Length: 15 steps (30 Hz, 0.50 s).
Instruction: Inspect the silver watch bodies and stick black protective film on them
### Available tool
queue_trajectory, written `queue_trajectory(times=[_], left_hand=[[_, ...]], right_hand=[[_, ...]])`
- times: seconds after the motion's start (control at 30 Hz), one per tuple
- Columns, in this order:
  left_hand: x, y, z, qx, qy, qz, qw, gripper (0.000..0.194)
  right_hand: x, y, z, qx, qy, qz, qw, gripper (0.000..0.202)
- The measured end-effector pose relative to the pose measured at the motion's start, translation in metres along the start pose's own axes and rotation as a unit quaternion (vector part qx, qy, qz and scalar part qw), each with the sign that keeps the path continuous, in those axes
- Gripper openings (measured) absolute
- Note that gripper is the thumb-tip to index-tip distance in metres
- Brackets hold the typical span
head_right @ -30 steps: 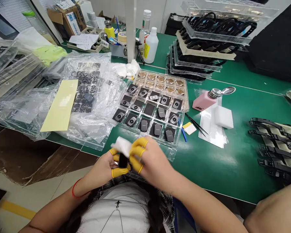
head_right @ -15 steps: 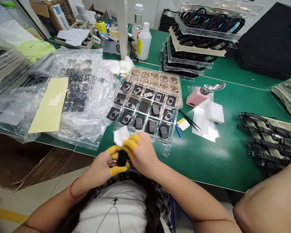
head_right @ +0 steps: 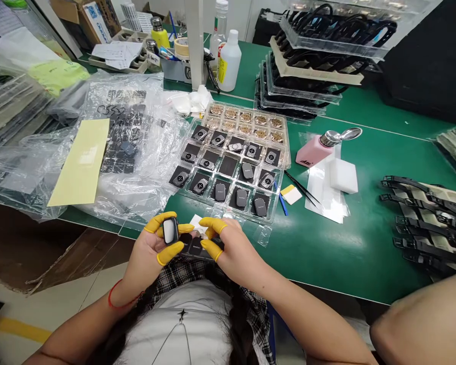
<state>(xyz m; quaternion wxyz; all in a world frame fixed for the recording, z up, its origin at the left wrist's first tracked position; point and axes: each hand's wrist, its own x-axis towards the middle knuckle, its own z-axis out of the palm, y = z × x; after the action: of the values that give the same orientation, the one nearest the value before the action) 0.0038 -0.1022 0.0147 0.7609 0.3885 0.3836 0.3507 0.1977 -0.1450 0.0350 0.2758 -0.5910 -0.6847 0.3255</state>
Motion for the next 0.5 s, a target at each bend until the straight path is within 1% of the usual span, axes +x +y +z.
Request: queue_trajectory(times=[0.1, 0.2, 0.27, 0.4, 0.5], left_hand=[[0.0038, 0.0033, -0.0022, -0.036, -0.017, -0.057, 0.998, 0.061], [0.0068, 0.0047, -0.0031, -0.048, -0.034, -0.095, 0.994, 0.059], [0.0084, 0.0046, -0.0028, -0.046, -0.03, -0.103, 0.993, 0.058], [0.0104, 0.0042, -0.0016, -0.037, -0.025, -0.092, 0.995, 0.057], [0.0109, 0.0041, -0.0007, -0.046, -0.031, -0.093, 0.994, 0.058]], right_hand=[[0.0009, -0.0033, -0.0042, -0.039, 0.004, -0.08, 0.996, 0.02], [0.0007, -0.0053, -0.0063, -0.061, 0.005, -0.118, 0.991, 0.017], [-0.0004, -0.0059, -0.0061, -0.066, 0.005, -0.118, 0.991, 0.016], [-0.0033, -0.0063, -0.0048, -0.06, 0.01, -0.105, 0.993, 0.019], [-0.0012, -0.0046, -0.0052, -0.032, 0.025, -0.077, 0.996, 0.018]])
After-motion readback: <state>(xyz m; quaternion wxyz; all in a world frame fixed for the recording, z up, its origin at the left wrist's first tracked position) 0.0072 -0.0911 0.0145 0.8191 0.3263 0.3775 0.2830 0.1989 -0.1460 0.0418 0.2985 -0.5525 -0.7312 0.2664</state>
